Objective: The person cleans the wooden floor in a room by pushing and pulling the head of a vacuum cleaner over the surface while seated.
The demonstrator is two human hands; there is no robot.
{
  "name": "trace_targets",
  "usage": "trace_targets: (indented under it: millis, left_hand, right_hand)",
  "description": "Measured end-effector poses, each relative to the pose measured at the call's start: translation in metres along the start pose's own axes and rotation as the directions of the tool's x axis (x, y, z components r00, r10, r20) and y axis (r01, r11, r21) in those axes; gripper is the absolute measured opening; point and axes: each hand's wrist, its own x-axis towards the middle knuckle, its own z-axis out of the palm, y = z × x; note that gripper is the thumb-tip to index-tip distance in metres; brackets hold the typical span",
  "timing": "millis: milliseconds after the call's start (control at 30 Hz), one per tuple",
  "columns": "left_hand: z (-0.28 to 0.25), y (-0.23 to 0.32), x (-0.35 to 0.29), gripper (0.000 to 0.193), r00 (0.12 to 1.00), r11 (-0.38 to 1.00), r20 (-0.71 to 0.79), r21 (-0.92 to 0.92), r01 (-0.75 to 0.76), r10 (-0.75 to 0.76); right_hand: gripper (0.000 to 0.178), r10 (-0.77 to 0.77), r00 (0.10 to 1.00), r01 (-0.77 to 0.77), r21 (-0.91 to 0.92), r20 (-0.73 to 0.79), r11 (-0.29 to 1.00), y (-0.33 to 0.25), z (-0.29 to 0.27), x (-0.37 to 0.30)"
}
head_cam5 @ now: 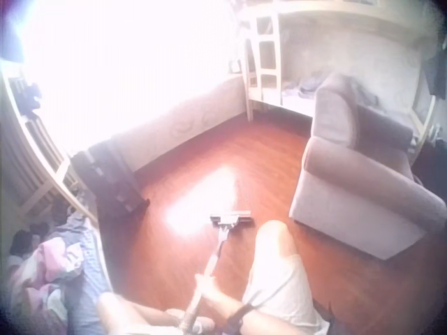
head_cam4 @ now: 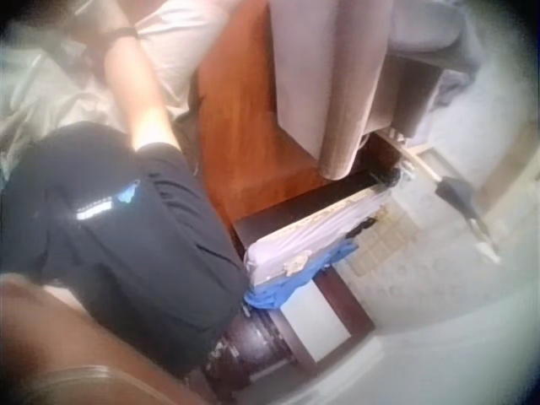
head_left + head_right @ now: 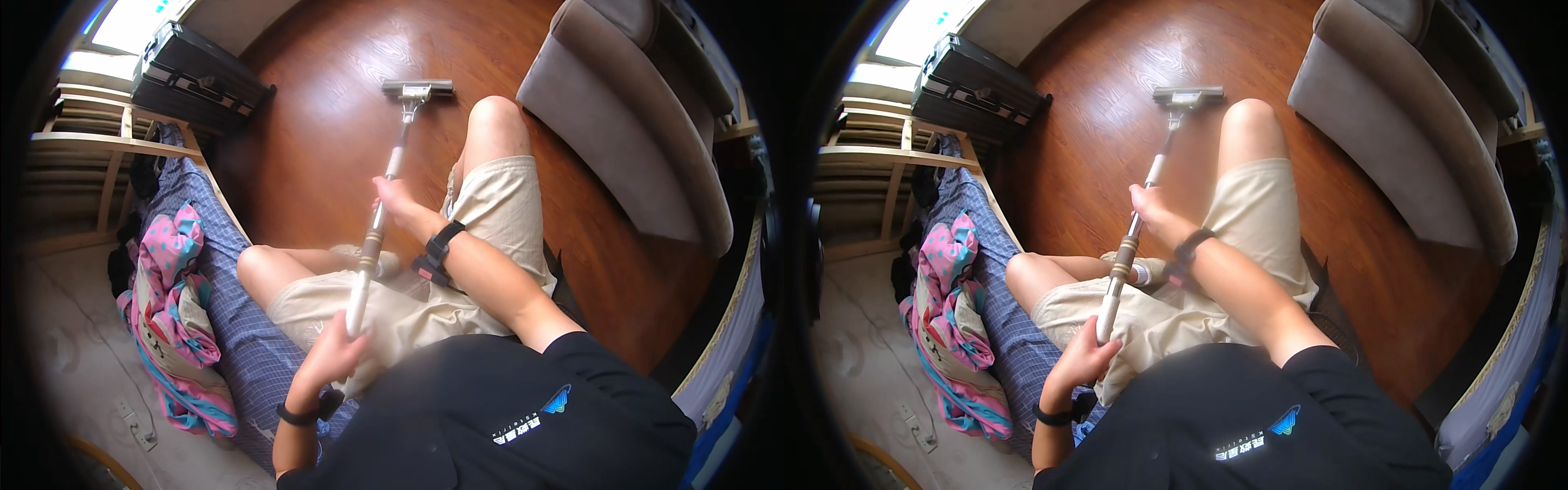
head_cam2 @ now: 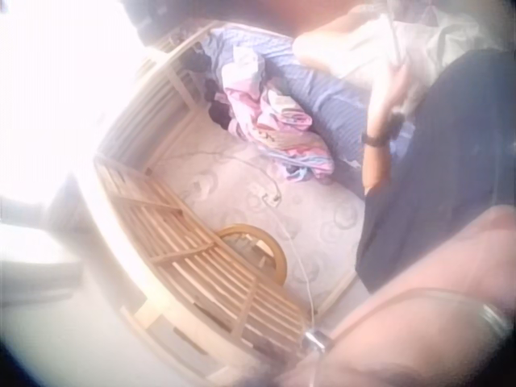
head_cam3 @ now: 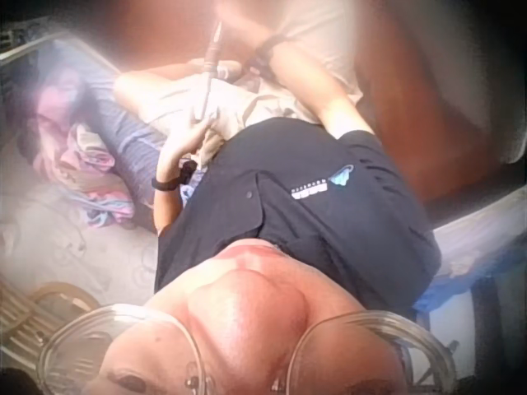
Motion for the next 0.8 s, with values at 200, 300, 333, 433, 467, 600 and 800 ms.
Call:
trace_targets:
  millis: [200, 300, 333, 433, 467, 600, 800]
  left_hand:
    - [-0.004, -0.024, 0.013, 0.043, 0.999, 1.0, -0.034, -0.005, 0.016, -0.016]
    - [0.003, -0.029, 0.047, 0.037, 0.973, 0.978, -0.147, 0.139, -0.155, 0.175]
    - [0.003, -0.02, 0.054, 0.037, 0.975, 0.978, -0.142, 0.139, -0.154, 0.173]
    - [-0.003, 0.007, 0.076, 0.04, 0.993, 0.993, -0.106, 0.109, -0.037, 0.048]
    - [-0.004, 0.015, 0.087, 0.038, 0.994, 0.995, -0.09, 0.089, -0.05, 0.058]
    - [-0.016, 0.045, 0.139, 0.026, 0.983, 0.992, -0.142, 0.068, -0.107, 0.116]
    - [-0.036, 0.113, 0.211, 0.014, 0.977, 0.98, -0.086, 0.044, -0.192, 0.195]
  right_hand:
    - [0.036, -0.009, 1.0, 0.01, -0.074, 0.016, 0.997, 0.005, 0.008, -0.017]
    - [0.035, -0.079, 0.993, 0.063, -0.176, -0.083, 0.982, -0.003, 0.002, -0.008]
    - [0.034, -0.11, 0.987, 0.091, -0.154, -0.118, 0.984, -0.006, 0.002, -0.007]
    - [0.031, -0.16, 0.975, 0.144, -0.108, -0.155, 0.984, -0.013, 0.006, -0.016]
    - [0.03, -0.183, 0.969, 0.171, -0.079, -0.167, 0.982, -0.015, 0.005, -0.019]
    - [0.036, -0.272, 0.951, 0.268, -0.046, -0.147, 0.962, -0.016, 0.006, -0.023]
    - [0.053, -0.323, 0.92, 0.348, 0.084, -0.221, 0.934, -0.025, -0.002, -0.005]
